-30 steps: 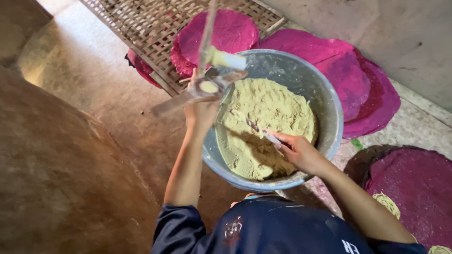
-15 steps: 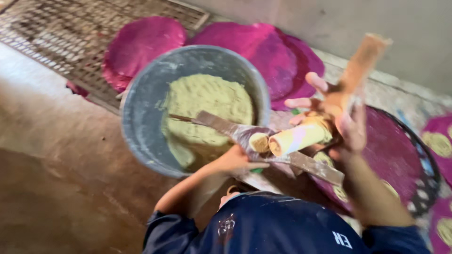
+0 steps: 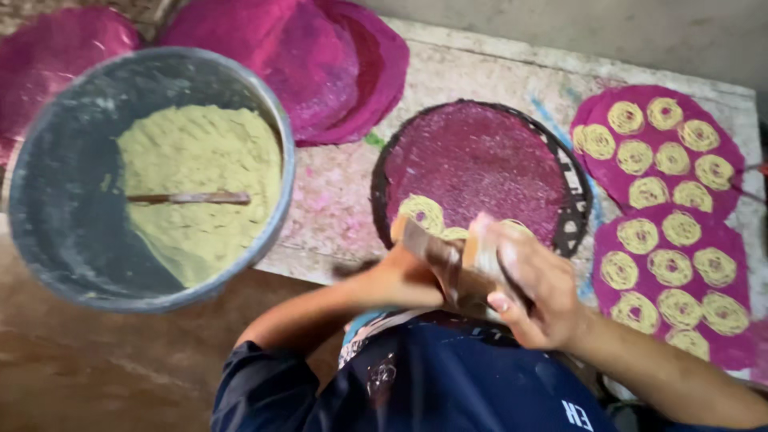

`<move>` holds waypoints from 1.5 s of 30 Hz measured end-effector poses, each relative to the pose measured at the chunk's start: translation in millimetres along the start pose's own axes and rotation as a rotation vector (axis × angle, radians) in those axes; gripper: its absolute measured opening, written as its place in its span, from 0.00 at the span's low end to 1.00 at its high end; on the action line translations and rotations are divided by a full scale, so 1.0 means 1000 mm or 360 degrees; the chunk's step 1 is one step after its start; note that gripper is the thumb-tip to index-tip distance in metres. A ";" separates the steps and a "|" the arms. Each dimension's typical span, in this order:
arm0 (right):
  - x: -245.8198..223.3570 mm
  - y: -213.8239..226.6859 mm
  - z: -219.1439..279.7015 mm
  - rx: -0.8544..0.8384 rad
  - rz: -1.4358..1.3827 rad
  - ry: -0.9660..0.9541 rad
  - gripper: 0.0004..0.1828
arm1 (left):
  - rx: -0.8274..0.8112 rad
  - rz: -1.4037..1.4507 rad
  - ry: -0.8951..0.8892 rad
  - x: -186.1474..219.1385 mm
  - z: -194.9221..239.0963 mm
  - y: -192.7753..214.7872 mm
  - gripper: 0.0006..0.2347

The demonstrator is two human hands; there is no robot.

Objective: The person uses a wooden noodle press to extrude dough into spiral shapes onto a pink cloth-lined tray. They repeatedly load dough into the press, squeeze it, and arrange the resulting noodles in circular patterns. The person also scrapes excess dough from the press back into a large metal bowl.

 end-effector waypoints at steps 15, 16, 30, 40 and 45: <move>0.094 0.003 0.121 -0.0001 -0.1887 -0.1416 0.60 | 0.0963 -0.0947 0.1491 -0.176 -0.039 0.203 0.47; 0.093 0.003 0.116 0.0016 -0.1919 -0.1406 0.60 | 0.1022 -0.0497 0.1579 -0.197 -0.030 0.205 0.42; 0.129 -0.028 0.078 -0.0358 -0.2184 -0.1485 0.52 | 0.1331 0.0359 -0.0037 -0.174 0.005 0.158 0.34; 0.162 0.007 0.064 -0.1144 -0.1631 -0.1974 0.49 | 0.0170 0.1694 -0.0993 -0.132 -0.057 0.175 0.11; 0.191 0.011 0.060 -0.1124 -0.1288 -0.2324 0.50 | 0.0269 0.1802 -0.1045 -0.169 -0.070 0.196 0.14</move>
Point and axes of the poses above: each hand's wrist, its own z-axis away from the middle knuckle, its own y-axis out of the back of the hand, x = y × z, the point moved 2 cm from there along -z, towards the middle knuckle, and after that the axes turned 10 degrees about -x, right-handed, at the moved point
